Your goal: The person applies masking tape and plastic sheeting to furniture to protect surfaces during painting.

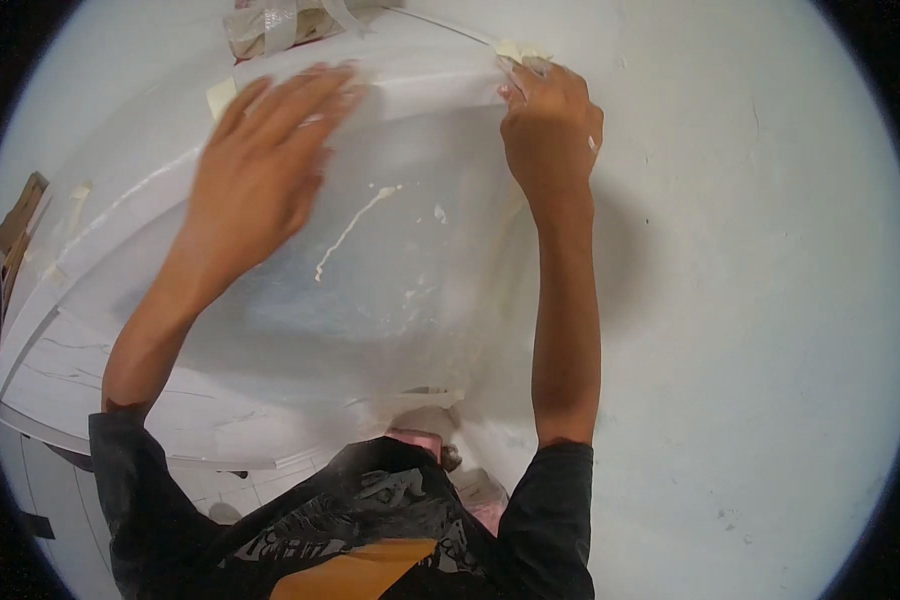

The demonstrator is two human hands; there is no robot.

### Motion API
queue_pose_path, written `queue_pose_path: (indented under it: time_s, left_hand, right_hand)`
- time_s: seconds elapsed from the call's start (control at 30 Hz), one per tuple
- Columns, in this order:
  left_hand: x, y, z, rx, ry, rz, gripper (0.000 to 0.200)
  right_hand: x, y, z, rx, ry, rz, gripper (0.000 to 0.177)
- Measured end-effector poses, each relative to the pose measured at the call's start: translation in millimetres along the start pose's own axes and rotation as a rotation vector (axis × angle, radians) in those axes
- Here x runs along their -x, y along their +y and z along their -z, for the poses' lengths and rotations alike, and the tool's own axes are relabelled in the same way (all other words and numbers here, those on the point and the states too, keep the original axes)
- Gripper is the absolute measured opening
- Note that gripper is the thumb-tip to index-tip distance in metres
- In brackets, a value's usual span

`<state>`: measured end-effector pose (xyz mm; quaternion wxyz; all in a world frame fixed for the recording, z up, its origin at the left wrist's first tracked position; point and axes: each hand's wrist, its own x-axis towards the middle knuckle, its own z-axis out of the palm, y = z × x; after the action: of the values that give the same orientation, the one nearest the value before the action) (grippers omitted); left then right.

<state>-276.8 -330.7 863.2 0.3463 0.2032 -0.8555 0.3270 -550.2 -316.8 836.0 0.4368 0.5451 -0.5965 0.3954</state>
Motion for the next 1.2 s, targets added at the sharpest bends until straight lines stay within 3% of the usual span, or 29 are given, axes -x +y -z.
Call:
queue_pose_path:
  time_s: [0.1, 0.17, 0.23, 0.47, 0.53, 0.73, 0.83, 1.0, 1.03, 1.1, 1.2]
  left_hand:
    - [-21.6, 2.6, -26.4, 0.148, 0.162, -0.05, 0.037]
    - [-38.2, 5.4, -25.0, 0.222, -0.048, 0.04, 0.045]
    - [-50.2, 7.6, -24.5, 0.195, -0.276, 0.05, 0.04]
    - [-84.1, -11.3, -20.3, 0.259, -0.306, -0.11, 0.044]
    - [-105.4, -16.2, -12.9, 0.303, -0.578, -0.098, 0.046]
    - [-113.6, -41.3, -26.5, 0.415, -0.529, -0.248, 0.043]
    - [-105.8, -50.8, -43.0, 0.518, -0.373, -0.354, 0.042]
    - [-102.2, -52.8, -51.5, 0.7, -0.426, -0.179, 0.038]
    - [-101.5, -52.6, -52.0, 0.716, -0.421, -0.192, 0.038]
    - [-102.7, -49.5, -49.5, 0.68, -0.397, -0.178, 0.036]
    - [-103.2, -48.8, -51.0, 0.693, -0.382, -0.169, 0.035]
  right_hand:
    - [-2.0, 3.6, 2.5, 0.061, -0.08, 0.047, 0.022]
    - [-5.8, 4.4, 7.9, -0.015, -0.227, -0.037, 0.03]
    - [-8.6, 1.5, 16.2, -0.044, -0.292, -0.072, 0.032]
    - [-18.9, -5.3, 26.7, -0.111, -0.397, -0.202, 0.031]
    - [-19.7, -9.3, 28.7, -0.164, -0.382, -0.228, 0.031]
    - [-21.2, -10.8, 37.0, -0.147, -0.325, -0.322, 0.025]
    - [-22.9, -12.1, 42.4, -0.115, -0.357, -0.33, 0.025]
    - [-27.5, -20.2, 49.1, -0.184, -0.404, -0.427, 0.025]
    - [-19.5, -17.5, 46.6, -0.206, -0.272, -0.318, 0.03]
    - [-4.7, -23.0, 66.0, -0.351, -0.002, -0.031, 0.034]
    - [31.6, -54.0, 113.0, -1.047, -0.086, -0.066, 0.03]
